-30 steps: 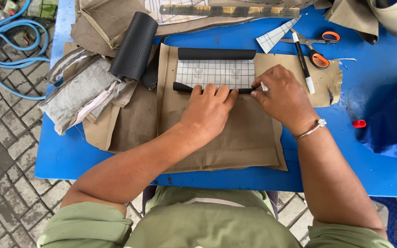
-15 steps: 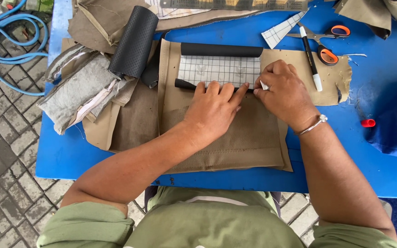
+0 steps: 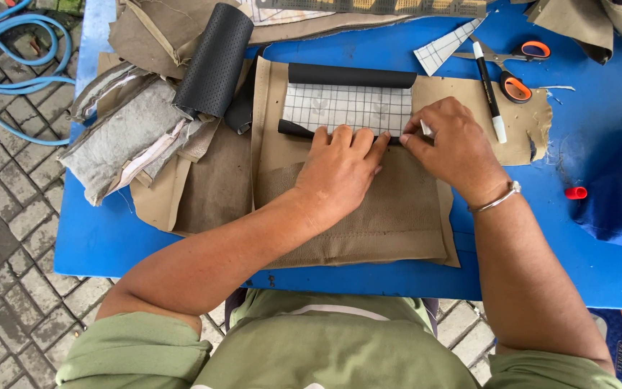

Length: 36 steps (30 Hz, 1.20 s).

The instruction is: Marking and folding leather material on a workbench

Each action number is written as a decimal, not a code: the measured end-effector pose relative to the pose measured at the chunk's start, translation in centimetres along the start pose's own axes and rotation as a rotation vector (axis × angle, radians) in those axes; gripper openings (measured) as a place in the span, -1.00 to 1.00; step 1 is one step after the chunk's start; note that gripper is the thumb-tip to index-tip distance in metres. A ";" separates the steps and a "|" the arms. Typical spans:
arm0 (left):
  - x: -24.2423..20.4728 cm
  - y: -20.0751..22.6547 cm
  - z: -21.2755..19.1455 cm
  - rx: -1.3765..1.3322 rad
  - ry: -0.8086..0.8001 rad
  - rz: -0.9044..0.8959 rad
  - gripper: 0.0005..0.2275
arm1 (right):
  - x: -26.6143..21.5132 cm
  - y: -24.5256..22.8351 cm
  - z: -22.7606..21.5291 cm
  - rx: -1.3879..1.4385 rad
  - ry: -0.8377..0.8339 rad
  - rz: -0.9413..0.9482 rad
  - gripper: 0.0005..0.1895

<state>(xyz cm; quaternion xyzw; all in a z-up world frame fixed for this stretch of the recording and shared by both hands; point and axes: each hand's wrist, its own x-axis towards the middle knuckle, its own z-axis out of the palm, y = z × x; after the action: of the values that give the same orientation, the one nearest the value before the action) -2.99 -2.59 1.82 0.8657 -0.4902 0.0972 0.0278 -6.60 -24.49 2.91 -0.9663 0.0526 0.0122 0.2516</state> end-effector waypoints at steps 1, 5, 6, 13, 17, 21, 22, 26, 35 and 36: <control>0.0 0.0 -0.1 0.000 0.000 0.000 -0.60 | -0.1 -0.3 0.0 0.000 0.001 0.000 -0.85; -0.1 0.1 -1.0 -0.028 -0.038 -0.010 -0.59 | 0.2 0.0 1.1 -0.053 0.006 -0.032 -0.88; 0.0 0.1 -1.3 -0.050 -0.066 -0.009 -0.59 | 0.4 0.6 1.5 -0.062 0.012 -0.033 -0.88; -0.2 0.3 0.3 0.007 -0.002 -0.006 -0.51 | 1.4 2.4 3.6 -0.094 0.071 0.014 -0.87; -0.1 0.4 0.8 0.024 0.049 -0.008 -0.50 | 1.2 0.7 2.0 -0.132 0.066 0.034 -0.86; -0.3 0.6 0.7 0.000 0.044 -0.023 -0.51 | 0.0 1.7 1.4 -0.117 0.095 0.008 -0.85; -0.2 0.6 0.7 -0.002 0.043 -0.026 -0.51 | -0.1 1.4 0.8 -0.118 0.091 0.006 -0.85; -0.2 0.6 0.8 0.024 0.025 -0.031 -0.50 | -0.4 0.4 -0.2 -0.061 0.058 -0.033 -0.87; -0.2 0.7 0.7 0.034 0.013 -0.024 -0.51 | 0.9 2.9 1.9 -0.153 0.034 -0.001 -0.84; -0.2 0.7 0.6 0.036 0.009 -0.023 -0.51 | 1.0 3.1 2.1 -0.180 0.049 -0.015 -0.84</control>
<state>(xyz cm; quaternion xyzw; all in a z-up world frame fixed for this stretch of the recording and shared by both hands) -3.58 -2.87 1.12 0.8712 -0.4782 0.1098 0.0155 -5.92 -26.27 -0.48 -0.9854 0.0501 -0.0086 0.1623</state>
